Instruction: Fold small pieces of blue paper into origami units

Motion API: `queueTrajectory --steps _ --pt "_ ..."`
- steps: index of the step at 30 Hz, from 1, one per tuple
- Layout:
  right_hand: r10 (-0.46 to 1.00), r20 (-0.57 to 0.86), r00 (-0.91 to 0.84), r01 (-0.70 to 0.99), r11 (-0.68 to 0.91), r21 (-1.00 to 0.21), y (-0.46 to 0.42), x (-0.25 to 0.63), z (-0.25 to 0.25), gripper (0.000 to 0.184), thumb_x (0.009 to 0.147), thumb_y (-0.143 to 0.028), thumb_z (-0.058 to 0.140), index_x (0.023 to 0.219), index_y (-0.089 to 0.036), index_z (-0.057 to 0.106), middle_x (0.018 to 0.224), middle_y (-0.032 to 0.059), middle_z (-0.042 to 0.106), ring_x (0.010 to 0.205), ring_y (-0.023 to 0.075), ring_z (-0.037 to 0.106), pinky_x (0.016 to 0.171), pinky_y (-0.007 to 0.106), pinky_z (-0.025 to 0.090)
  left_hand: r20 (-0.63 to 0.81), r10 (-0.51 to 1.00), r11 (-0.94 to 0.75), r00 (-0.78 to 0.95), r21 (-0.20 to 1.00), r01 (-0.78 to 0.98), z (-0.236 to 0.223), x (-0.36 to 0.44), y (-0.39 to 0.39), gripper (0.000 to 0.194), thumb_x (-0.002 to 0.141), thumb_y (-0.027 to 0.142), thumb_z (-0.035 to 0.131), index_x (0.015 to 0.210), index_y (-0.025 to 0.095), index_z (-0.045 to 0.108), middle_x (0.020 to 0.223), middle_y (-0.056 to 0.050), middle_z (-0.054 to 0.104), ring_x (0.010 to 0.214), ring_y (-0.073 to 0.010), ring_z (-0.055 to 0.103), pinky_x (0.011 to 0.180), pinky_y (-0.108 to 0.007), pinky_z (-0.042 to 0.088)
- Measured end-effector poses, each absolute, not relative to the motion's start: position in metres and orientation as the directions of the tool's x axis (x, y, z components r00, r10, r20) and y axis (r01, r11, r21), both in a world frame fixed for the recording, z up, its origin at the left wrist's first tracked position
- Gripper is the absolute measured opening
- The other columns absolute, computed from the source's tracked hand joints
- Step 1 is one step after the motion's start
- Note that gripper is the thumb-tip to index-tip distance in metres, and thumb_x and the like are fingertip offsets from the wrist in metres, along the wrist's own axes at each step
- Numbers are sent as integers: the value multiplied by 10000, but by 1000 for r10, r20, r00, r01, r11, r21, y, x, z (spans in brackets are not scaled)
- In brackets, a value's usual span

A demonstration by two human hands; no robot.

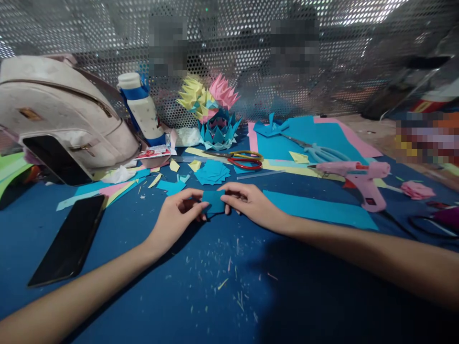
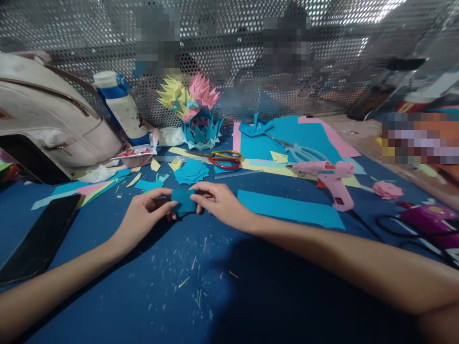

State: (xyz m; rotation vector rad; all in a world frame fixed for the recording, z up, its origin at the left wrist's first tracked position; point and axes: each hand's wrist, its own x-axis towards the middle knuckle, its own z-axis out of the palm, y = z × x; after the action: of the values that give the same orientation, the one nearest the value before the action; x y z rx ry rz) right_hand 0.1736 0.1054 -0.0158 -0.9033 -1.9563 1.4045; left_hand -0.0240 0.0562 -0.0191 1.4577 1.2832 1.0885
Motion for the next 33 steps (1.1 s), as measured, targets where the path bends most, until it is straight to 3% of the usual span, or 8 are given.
queueTrajectory --steps 9,16,20,24,28,33 --pt "777 34 -628 126 145 -981 105 174 -15 186 876 -286 548 982 -134 542 691 49 669 557 112 577 533 250 456 61 993 -81 103 975 207 -20 -25 56 117 748 210 699 740 168 590 516 34 620 476 -101 601 518 -198 486" --pt "760 20 -649 79 93 -993 103 173 -12 172 874 -288 554 960 -139 540 756 57 662 629 125 628 568 255 490 88 995 -98 55 972 213 -17 -25 56 128 732 193 701 750 172 577 505 54 573 433 -80 549 444 -175 448" --pt "744 45 -667 86 137 -987 104 174 -15 145 888 -268 534 970 -149 541 826 62 650 716 139 637 583 249 481 97 995 -99 20 971 217 -18 -26 57 123 754 215 682 772 176 566 528 43 586 448 -83 539 438 -179 439" --pt "796 189 -574 62 273 -960 105 176 -16 211 868 -265 571 1062 -205 512 1057 62 579 857 150 603 641 255 486 89 996 -93 30 973 211 -18 -26 57 101 767 229 669 791 176 587 537 29 605 459 -97 555 450 -198 457" --pt "761 266 -592 94 394 -914 106 177 -14 77 875 -271 559 882 -195 571 984 47 556 909 173 560 759 304 481 44 996 -58 72 976 209 -18 -25 57 77 771 216 663 793 169 607 536 15 629 476 -115 596 492 -220 496" --pt "742 257 -620 130 419 -898 107 177 -12 129 897 -266 520 823 -179 579 907 41 549 858 165 536 773 306 445 52 996 -63 72 985 159 -21 -27 57 106 751 199 689 825 171 619 647 -5 679 587 -135 651 581 -234 528"
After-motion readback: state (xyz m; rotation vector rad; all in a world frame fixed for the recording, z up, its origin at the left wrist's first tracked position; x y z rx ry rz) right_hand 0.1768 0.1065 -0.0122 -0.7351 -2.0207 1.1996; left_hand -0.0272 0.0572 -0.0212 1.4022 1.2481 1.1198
